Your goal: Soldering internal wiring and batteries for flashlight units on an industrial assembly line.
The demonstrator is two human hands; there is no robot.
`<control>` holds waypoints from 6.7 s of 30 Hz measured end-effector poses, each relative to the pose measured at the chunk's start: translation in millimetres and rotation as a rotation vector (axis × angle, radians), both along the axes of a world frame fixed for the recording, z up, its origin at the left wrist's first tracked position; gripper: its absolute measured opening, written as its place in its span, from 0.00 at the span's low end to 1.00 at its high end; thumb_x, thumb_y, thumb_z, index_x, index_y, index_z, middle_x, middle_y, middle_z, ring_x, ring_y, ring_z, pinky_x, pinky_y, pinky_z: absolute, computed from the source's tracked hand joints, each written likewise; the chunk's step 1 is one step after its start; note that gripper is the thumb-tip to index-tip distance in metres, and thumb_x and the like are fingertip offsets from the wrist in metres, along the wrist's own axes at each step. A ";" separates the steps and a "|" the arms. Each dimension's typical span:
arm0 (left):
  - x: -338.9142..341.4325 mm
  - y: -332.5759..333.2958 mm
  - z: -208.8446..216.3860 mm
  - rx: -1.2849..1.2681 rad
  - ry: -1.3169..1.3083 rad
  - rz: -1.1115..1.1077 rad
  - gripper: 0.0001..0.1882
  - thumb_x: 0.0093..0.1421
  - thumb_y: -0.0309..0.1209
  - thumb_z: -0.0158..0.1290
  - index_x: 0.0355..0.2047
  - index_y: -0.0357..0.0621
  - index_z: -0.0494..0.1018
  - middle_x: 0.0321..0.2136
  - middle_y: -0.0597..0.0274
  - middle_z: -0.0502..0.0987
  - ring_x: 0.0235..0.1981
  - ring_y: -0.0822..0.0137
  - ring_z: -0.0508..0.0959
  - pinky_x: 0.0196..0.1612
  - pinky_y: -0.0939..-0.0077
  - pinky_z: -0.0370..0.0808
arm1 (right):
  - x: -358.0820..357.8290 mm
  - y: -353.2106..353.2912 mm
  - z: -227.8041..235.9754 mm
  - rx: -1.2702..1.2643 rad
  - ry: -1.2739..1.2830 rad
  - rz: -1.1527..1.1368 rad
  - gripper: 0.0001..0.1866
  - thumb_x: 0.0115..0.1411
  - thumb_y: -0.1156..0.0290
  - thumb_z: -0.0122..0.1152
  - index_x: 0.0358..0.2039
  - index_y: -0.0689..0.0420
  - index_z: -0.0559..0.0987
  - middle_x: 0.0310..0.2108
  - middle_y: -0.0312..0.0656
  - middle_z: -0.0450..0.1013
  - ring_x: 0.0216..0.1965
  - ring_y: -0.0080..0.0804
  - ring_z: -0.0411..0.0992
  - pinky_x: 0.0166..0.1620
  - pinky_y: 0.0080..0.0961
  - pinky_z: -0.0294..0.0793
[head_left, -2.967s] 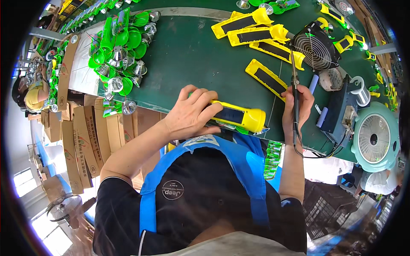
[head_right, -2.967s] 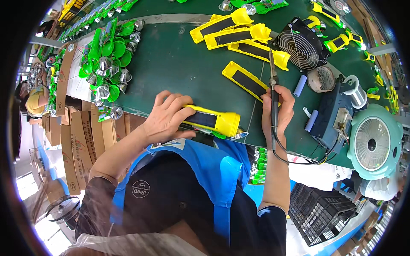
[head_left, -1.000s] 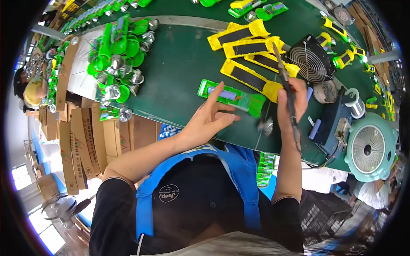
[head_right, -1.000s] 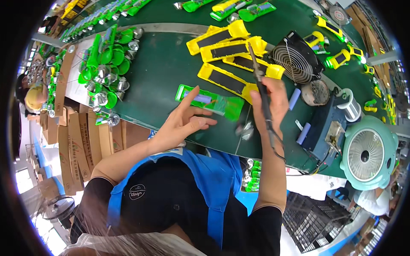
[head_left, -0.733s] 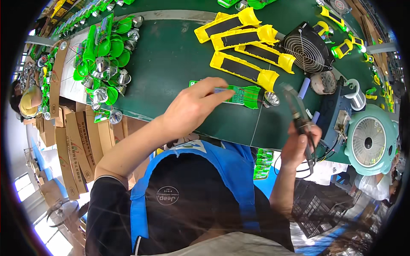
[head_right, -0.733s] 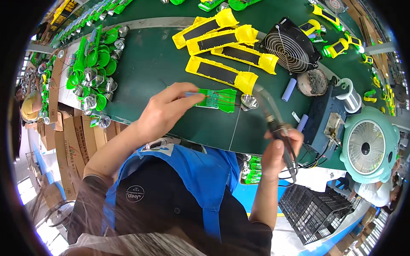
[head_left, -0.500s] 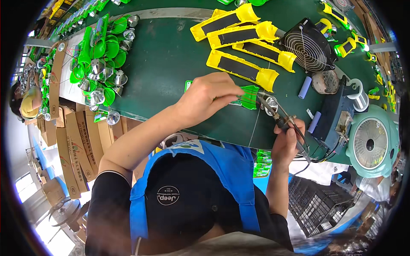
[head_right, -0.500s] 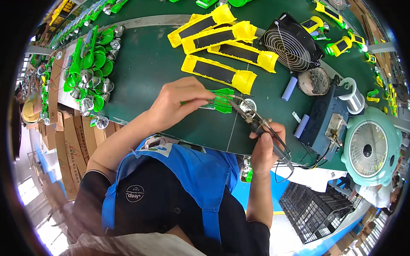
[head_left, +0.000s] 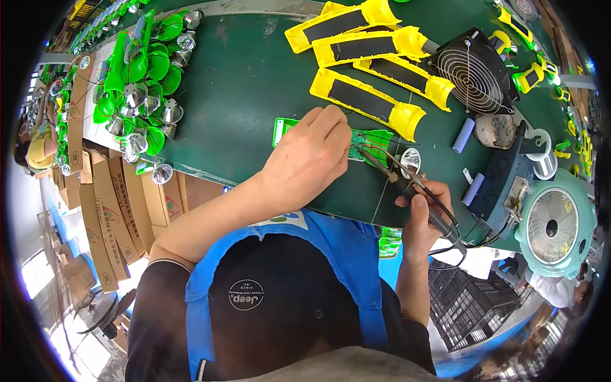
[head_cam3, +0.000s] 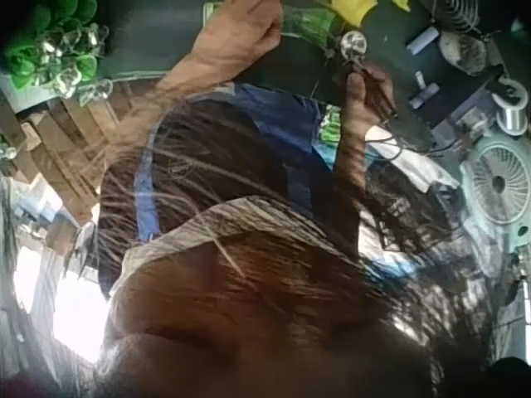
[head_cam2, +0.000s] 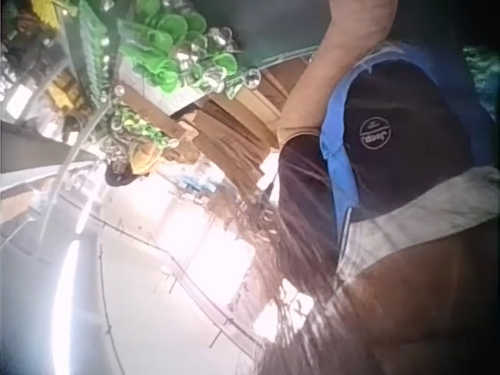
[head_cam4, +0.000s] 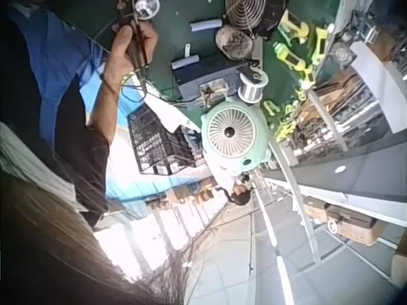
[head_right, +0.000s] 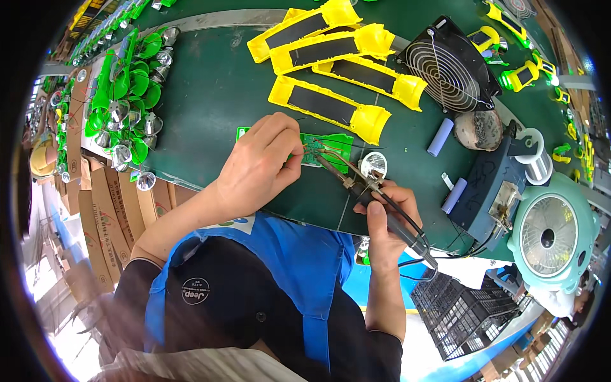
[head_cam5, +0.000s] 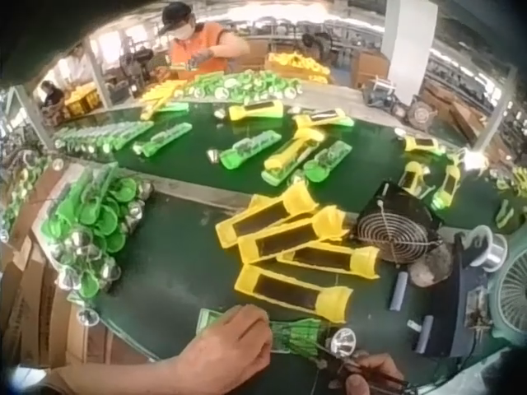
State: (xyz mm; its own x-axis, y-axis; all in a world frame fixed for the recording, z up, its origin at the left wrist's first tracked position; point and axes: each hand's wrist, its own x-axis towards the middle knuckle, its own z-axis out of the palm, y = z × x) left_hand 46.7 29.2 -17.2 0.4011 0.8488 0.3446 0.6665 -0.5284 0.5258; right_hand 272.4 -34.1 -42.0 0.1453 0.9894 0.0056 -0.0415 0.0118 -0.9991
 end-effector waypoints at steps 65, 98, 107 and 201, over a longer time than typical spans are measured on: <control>-29.7 29.1 15.2 -0.720 -0.533 0.054 0.06 0.53 0.24 0.56 0.31 0.36 0.75 0.20 0.72 0.71 0.21 0.85 0.66 0.24 0.86 0.64 | -20.4 97.1 -11.0 0.710 -0.742 0.201 0.21 0.51 0.84 0.64 0.45 0.57 0.70 0.35 0.45 0.76 0.38 0.42 0.76 0.42 0.30 0.75; -27.7 93.9 8.3 0.141 0.486 -0.476 0.03 0.50 0.29 0.52 0.23 0.47 0.75 0.27 0.69 0.68 0.35 0.72 0.70 0.39 0.73 0.59 | -6.0 56.5 13.4 -0.282 0.050 0.121 0.10 0.60 0.75 0.59 0.40 0.65 0.70 0.25 0.45 0.76 0.22 0.24 0.73 0.27 0.18 0.73; -27.5 88.8 7.3 0.110 0.512 -0.455 0.02 0.50 0.28 0.52 0.23 0.48 0.74 0.27 0.69 0.68 0.35 0.72 0.70 0.39 0.74 0.59 | -8.1 53.0 14.2 -0.268 -0.001 0.099 0.09 0.59 0.77 0.60 0.38 0.66 0.71 0.27 0.43 0.74 0.24 0.25 0.75 0.28 0.19 0.76; 29.6 28.0 4.0 0.027 0.395 -0.251 0.06 0.43 0.25 0.56 0.25 0.42 0.75 0.22 0.59 0.74 0.31 0.61 0.75 0.38 0.70 0.67 | 47.4 37.3 13.9 -0.241 0.026 0.143 0.08 0.58 0.76 0.60 0.35 0.67 0.74 0.24 0.41 0.75 0.22 0.21 0.73 0.29 0.16 0.74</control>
